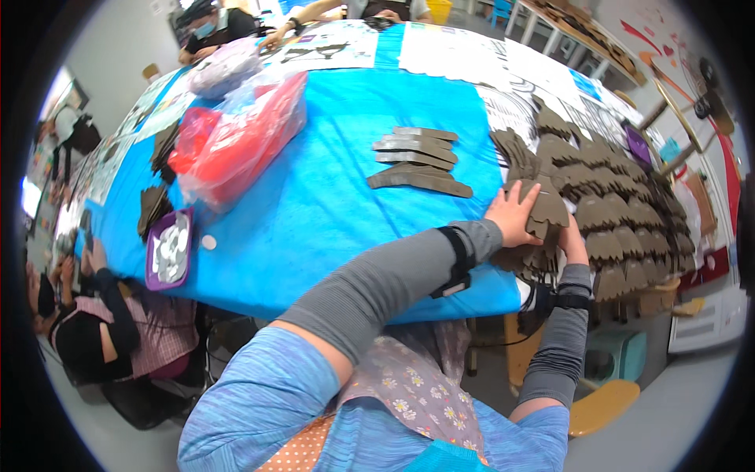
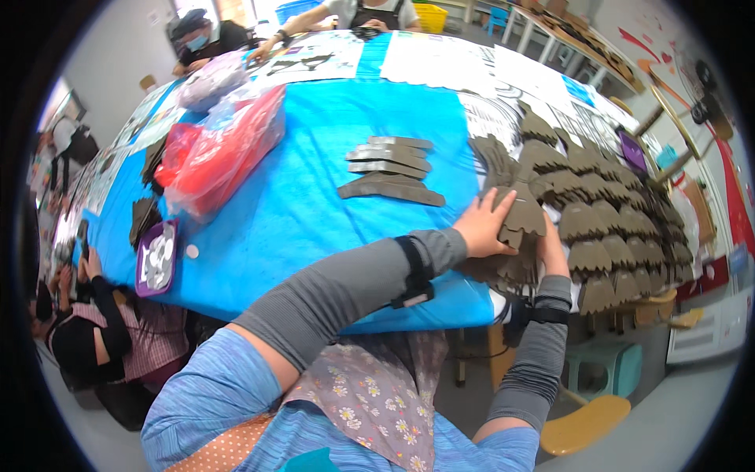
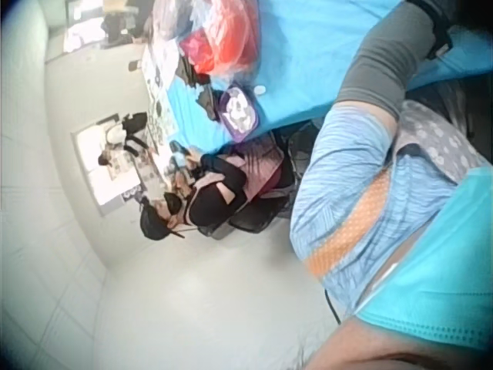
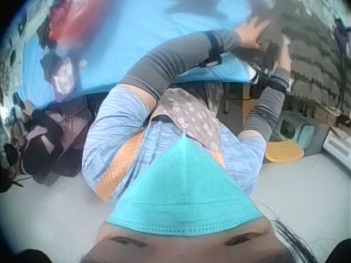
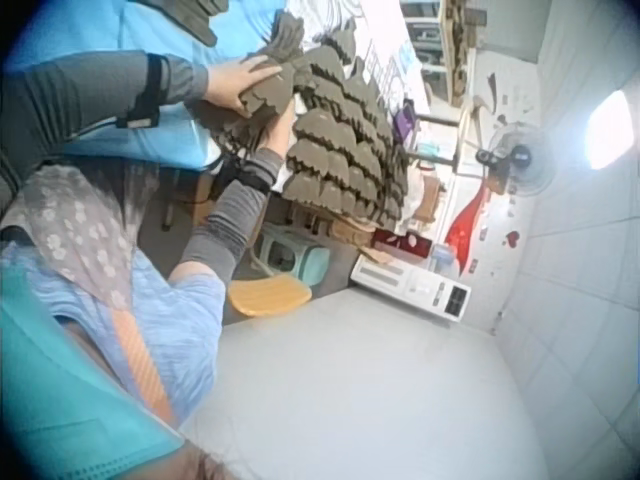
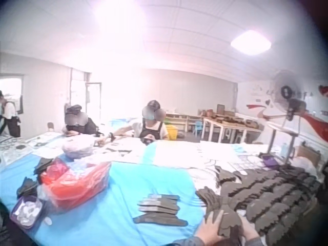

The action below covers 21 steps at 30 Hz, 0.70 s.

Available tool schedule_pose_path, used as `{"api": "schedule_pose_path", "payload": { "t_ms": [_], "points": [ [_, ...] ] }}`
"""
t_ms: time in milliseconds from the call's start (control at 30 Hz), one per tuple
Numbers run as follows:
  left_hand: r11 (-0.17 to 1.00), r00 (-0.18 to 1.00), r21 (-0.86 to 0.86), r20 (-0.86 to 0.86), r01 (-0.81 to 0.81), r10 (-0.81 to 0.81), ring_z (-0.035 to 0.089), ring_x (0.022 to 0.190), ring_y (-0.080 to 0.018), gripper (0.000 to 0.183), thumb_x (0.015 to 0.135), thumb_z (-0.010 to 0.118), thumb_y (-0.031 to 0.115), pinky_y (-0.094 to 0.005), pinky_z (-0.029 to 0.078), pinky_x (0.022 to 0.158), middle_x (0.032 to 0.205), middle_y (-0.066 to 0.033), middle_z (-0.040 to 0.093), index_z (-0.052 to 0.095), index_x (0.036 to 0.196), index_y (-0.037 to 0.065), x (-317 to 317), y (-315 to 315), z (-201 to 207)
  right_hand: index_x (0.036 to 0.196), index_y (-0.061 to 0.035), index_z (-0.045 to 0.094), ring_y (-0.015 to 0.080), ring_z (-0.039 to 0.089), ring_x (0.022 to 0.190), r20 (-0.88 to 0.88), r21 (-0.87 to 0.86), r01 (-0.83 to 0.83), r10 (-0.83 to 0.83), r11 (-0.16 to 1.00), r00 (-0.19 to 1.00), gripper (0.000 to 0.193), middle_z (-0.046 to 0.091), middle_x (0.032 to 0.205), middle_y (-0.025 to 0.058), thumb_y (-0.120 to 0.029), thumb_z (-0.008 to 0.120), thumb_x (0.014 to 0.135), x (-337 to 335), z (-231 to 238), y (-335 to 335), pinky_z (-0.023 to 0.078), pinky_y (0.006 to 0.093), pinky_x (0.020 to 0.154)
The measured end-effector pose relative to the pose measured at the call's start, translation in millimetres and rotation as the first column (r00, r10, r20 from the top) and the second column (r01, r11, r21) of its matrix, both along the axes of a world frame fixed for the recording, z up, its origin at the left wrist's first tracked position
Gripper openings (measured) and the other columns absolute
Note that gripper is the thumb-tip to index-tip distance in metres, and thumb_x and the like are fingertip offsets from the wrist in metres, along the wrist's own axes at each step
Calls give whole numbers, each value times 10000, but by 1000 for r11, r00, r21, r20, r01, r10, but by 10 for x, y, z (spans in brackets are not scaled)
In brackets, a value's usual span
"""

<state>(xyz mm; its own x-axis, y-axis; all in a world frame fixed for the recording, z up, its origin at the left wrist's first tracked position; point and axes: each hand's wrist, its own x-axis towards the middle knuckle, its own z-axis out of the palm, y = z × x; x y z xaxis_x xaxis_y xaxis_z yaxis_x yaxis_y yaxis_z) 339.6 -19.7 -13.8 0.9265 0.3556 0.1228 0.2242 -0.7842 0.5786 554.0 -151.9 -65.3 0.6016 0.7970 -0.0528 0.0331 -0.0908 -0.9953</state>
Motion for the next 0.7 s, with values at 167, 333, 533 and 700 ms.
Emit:
{"api": "schedule_pose_path", "payload": {
  "t_ms": [167, 333, 533, 700],
  "points": [
    [999, 999, -51, 33, 16, -14, 318, 1395, -589, 1236, 738, 826, 552, -555, 314, 1167, 1559, -379, 240, 70, 1625, 140, -189, 100, -109, 1446, 12, 478, 347, 574, 1270, 740, -230, 214, 27, 949, 672, 526, 584, 1394, 226, -161, 612, 968, 2, 180, -130, 452, 400, 1055],
    [953, 974, 202, -26, 227, -227, 323, 1433, -507, 1000, 827, 773, 484, -600, 326, 1142, 1570, -291, 314, 236, 1595, 136, -1606, 78, 54, 1374, 5, 560, 271, 551, 1292, 578, -104, 178, -86, 979, 812, 444, 608, 1371, 162, -142, 641, 962, -605, 618, -446, 418, 378, 1083],
    [902, 952, 315, -19, 297, -306, 303, 1499, -341, 727, 943, 643, 441, -540, 285, 1195, 1610, -164, 328, 371, 1549, 146, -2873, 31, -270, 1230, 26, 629, 253, 558, 1287, 613, -165, 66, 50, 984, 789, 303, 624, 1349, 139, -102, 648, 956, -1081, 995, -519, 399, 370, 1096],
    [921, 922, 190, 123, 341, -367, 447, 1409, -310, 479, 949, 672, 249, -474, 371, 1164, 1480, -126, 516, 548, 1384, 94, -3033, 4, -251, 1036, 13, 651, 138, 612, 966, 732, -313, 203, 100, 928, 674, 182, 673, 999, 47, -159, 657, 977, -1546, 1523, -212, 471, 286, 881]
  ]
}}
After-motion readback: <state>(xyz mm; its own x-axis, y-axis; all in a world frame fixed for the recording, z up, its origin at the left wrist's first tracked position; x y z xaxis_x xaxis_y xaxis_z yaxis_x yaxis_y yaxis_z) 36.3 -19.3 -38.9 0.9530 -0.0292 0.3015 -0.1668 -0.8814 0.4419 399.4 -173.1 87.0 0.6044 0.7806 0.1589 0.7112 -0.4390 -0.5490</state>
